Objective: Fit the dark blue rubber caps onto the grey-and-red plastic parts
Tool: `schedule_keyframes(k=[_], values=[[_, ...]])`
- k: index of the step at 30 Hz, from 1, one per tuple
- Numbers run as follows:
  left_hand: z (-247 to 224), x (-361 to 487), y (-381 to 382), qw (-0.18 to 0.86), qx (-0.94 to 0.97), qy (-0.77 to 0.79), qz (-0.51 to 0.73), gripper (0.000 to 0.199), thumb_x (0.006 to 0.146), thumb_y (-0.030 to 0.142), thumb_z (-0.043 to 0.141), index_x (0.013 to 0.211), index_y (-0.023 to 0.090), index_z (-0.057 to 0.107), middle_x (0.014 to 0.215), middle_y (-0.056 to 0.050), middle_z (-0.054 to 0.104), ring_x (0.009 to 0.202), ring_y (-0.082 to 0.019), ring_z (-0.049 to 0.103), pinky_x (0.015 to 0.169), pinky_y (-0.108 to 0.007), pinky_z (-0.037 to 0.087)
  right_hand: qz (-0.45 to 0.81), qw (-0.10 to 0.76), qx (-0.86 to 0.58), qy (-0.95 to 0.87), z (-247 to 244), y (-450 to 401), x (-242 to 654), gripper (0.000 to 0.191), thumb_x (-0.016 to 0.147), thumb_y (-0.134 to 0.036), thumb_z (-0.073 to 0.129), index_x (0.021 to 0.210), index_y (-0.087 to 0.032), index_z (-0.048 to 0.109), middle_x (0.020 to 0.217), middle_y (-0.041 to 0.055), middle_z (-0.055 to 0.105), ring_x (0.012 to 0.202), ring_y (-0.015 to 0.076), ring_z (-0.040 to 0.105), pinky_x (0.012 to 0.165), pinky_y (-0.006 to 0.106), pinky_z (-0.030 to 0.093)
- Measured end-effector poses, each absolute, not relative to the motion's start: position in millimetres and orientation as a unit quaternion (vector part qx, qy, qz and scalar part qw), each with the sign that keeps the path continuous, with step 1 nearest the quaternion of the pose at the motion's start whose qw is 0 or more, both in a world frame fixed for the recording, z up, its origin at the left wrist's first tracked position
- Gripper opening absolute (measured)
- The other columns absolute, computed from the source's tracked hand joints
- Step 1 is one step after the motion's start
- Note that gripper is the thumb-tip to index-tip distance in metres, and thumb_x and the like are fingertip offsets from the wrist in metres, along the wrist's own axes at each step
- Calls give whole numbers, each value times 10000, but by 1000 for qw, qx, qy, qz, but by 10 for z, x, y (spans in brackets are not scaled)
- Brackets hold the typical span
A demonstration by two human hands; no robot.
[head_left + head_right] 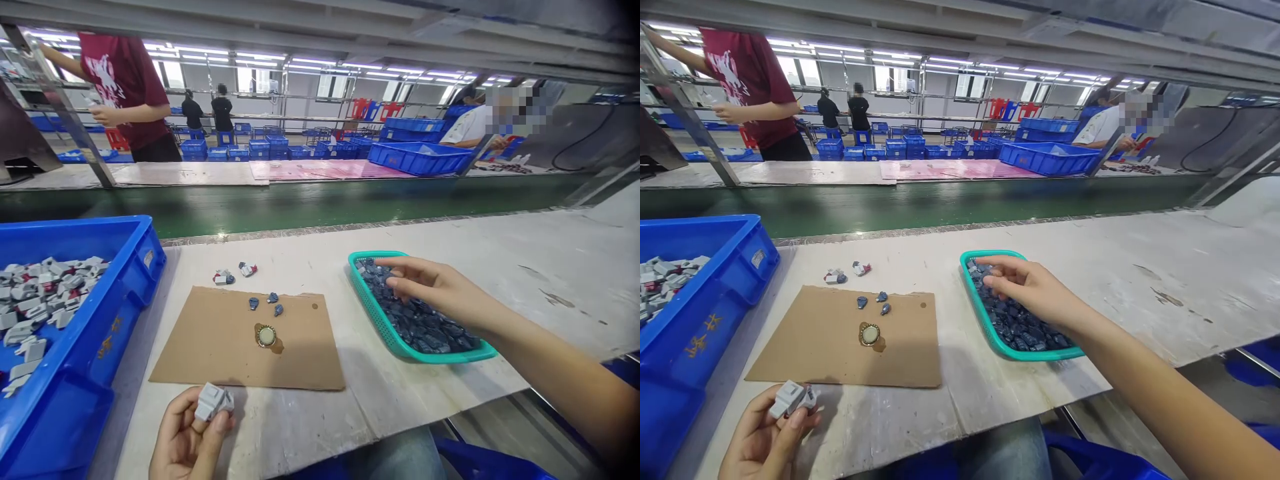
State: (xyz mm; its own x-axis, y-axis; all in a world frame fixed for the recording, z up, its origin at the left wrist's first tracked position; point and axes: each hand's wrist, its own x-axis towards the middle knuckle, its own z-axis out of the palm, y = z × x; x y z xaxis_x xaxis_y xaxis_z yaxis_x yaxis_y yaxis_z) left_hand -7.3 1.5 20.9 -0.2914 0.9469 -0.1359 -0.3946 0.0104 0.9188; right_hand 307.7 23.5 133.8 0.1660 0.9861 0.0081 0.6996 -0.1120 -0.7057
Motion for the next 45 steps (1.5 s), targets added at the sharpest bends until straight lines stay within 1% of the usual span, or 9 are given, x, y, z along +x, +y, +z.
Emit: schedule_keyframes(k=[6, 12, 18, 24, 27, 32, 36, 39, 45], values=[[209, -81, 23, 525, 287, 480, 642, 421, 505, 376, 813, 821, 196, 601, 663, 37, 666, 526, -70, 613, 531, -108, 529, 432, 354, -599, -573, 1356, 307, 2581, 256, 775, -407, 628, 845, -163, 602, 651, -4, 525, 557, 85, 488, 520, 215, 406], [196, -91, 28, 538, 270, 471, 644, 404, 509, 357, 815, 819, 203, 606, 695, 37, 674, 552, -81, 620, 519, -132, 543, 539, 320, -540, -562, 1341, 418, 2294, 335, 769, -354, 653, 1034, -167, 568, 830, 62, 638, 766, 169, 621, 645, 258, 507], [200, -97, 27, 545, 265, 469, 643, 392, 518, 345, 812, 824, 209, 608, 705, 45, 683, 568, -75, 623, 533, -121, 539, 498, 286, -537, -617, 1186, 524, 2032, 357, 817, -465, 536, 841, -116, 609, 709, 46, 602, 629, 127, 591, 546, 225, 481], [207, -107, 20, 548, 266, 465, 643, 381, 535, 328, 806, 829, 193, 603, 713, 23, 685, 562, -87, 622, 519, -139, 542, 635, 320, -490, -504, 1197, 508, 1850, 380, 792, -447, 578, 1013, -137, 581, 667, 3, 561, 504, 68, 518, 452, 177, 403], [206, -111, 20, 547, 273, 464, 642, 377, 541, 339, 801, 829, 194, 605, 720, 18, 683, 561, -87, 615, 520, -143, 542, 614, 325, -514, -504, 1244, 473, 1811, 292, 782, -389, 602, 949, -150, 590, 602, -23, 519, 455, 41, 435, 409, 150, 331], [187, -121, 16, 550, 284, 462, 635, 365, 556, 354, 792, 834, 210, 604, 724, 33, 681, 569, -76, 610, 530, -129, 536, 567, 294, -495, -589, 1273, 404, 1794, 219, 780, -267, 583, 972, -162, 568, 679, -20, 485, 540, 69, 481, 483, 182, 420], [176, -128, 13, 552, 284, 464, 633, 368, 563, 350, 790, 843, 208, 599, 723, 30, 681, 582, -81, 617, 545, -136, 541, 414, 271, -488, -719, 1259, 348, 1799, 187, 824, -235, 535, 997, -176, 576, 812, 19, 550, 660, 96, 510, 567, 197, 419], [181, -127, 14, 549, 284, 466, 632, 367, 562, 340, 792, 844, 204, 600, 724, 28, 684, 581, -81, 618, 551, -137, 542, 302, 228, -487, -787, 1213, 360, 1815, 200, 849, -223, 509, 1032, -175, 574, 769, 17, 583, 640, 107, 513, 562, 208, 393], [208, -119, 13, 547, 281, 469, 635, 356, 562, 322, 791, 841, 206, 603, 723, 27, 681, 574, -82, 615, 540, -139, 540, 210, 173, -459, -846, 993, 599, 1880, 186, 836, -191, 531, 1001, -182, 617, 861, 39, 589, 690, 124, 515, 582, 215, 374]])
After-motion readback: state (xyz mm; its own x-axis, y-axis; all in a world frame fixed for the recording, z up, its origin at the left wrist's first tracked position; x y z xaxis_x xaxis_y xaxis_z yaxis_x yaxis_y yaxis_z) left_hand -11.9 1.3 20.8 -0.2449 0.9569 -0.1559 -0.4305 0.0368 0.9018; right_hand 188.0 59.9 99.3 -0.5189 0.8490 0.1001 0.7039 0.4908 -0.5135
